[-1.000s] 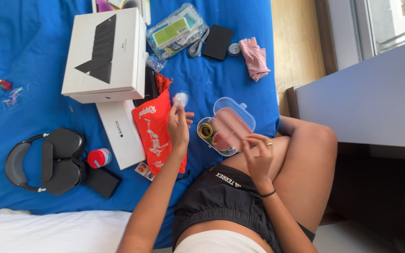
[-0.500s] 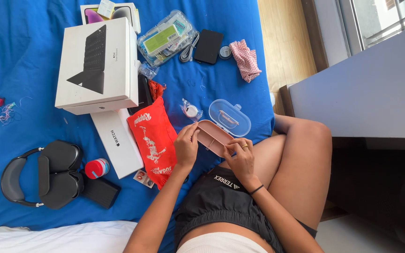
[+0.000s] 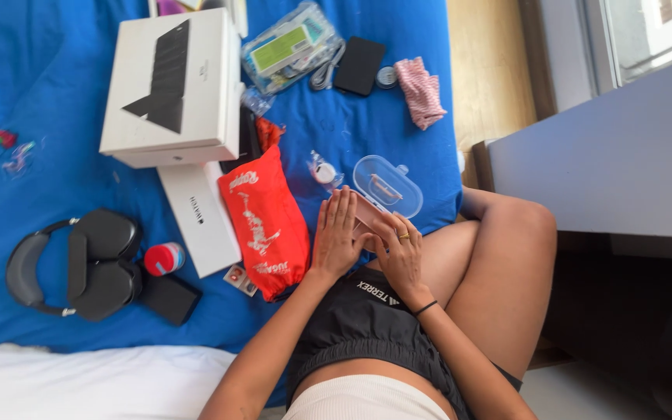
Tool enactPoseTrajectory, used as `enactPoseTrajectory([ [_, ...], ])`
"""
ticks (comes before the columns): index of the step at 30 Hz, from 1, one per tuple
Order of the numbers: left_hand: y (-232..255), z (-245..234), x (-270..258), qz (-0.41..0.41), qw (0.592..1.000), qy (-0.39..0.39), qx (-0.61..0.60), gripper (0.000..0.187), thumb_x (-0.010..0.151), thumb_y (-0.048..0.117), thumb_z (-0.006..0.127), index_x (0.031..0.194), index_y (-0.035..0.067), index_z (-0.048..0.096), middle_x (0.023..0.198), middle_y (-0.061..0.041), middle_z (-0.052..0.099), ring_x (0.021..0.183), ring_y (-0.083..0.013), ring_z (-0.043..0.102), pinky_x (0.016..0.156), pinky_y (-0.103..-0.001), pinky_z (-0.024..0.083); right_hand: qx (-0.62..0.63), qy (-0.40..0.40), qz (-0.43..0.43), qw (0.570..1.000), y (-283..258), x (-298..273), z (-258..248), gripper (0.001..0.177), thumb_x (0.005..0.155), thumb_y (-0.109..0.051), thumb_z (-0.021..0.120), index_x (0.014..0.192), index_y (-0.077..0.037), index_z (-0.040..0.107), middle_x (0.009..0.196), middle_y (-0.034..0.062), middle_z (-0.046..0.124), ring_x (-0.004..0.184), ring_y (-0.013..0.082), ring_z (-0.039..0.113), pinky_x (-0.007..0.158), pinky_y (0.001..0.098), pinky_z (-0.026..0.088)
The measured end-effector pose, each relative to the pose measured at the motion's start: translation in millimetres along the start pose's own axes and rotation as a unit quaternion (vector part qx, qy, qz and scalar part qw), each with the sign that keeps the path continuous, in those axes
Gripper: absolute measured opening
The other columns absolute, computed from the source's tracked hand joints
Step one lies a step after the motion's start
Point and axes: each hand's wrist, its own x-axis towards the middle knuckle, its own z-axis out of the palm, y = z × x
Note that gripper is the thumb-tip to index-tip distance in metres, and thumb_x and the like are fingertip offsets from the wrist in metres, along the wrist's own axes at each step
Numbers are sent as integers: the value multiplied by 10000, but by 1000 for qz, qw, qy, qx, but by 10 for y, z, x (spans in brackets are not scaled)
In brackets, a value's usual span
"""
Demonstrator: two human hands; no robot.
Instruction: Organizing various small items like sewing supplies and electronics on a bed into containers and bags.
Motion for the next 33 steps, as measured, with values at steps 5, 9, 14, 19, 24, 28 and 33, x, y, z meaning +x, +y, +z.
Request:
enactPoseTrajectory([
  [5, -17, 87, -29, -6, 999, -12, 34, 860, 1016, 500, 524, 1638, 16, 179, 1720, -172, 144, 1608, -308, 97, 1303, -490, 94, -12, -88, -54, 995, 63, -19, 71, 545, 990, -123, 614, 1500, 11, 477, 1606, 141, 435, 1538, 290, 336, 1225, 437, 305],
  [9, -19, 165, -9, 0, 998, -9, 66, 840, 1034, 491, 506, 1643, 21, 169, 1725, -170, 127, 1612, -297, 89, 1307, -489, 86, -33, -138, -49, 989, 130, -29, 151, 610, 1019, -173, 538, 1567, 31, 365, 1673, 151, 309, 1575, 294, 229, 1273, 439, 202],
  [14, -34, 177, 1, 2, 998, -18, 66, 835, 1040, 486, 502, 1645, 21, 165, 1728, -175, 122, 1614, -293, 79, 1308, -487, 82, -19, -133, -45, 990, 143, -13, 140, 604, 1030, -188, 538, 1579, -5, 366, 1683, 136, 290, 1577, 280, 220, 1275, 434, 196],
  [19, -28, 33, 24, 3, 1000, -5, 7, 901, 1004, 507, 561, 1633, 2, 158, 1710, -214, 116, 1598, -370, 52, 1287, -518, 88, 11, -88, -47, 995, 131, -29, 71, 606, 1048, -216, 544, 1591, -21, 361, 1690, 135, 292, 1596, 305, 196, 1293, 454, 175],
  [24, -118, -10, -11, -5, 999, 25, -28, 948, 973, 537, 609, 1628, 4, 177, 1705, -238, 125, 1596, -428, 63, 1283, -555, 103, -15, -128, -56, 990, 124, -22, 23, 651, 1011, -325, 602, 1576, -75, 397, 1679, 95, 321, 1585, 280, 214, 1282, 473, 166],
  [28, -131, -9, 128, -13, 1000, 22, -5, 943, 982, 560, 583, 1628, 4, 179, 1710, -226, 139, 1603, -409, 93, 1288, -546, 118, 34, -115, -49, 992, 131, 0, 57, 732, 990, -404, 623, 1575, -39, 377, 1671, 125, 307, 1575, 297, 204, 1274, 481, 154],
  [33, -209, 168, 141, 1, 1000, -10, 26, 962, 988, 602, 514, 1622, -27, 159, 1701, -234, 148, 1592, -398, 125, 1280, -523, 159, -38, -171, -37, 984, 123, 26, 116, 796, 972, -457, 594, 1577, -13, 328, 1679, 119, 259, 1572, 296, 157, 1260, 486, 117],
])
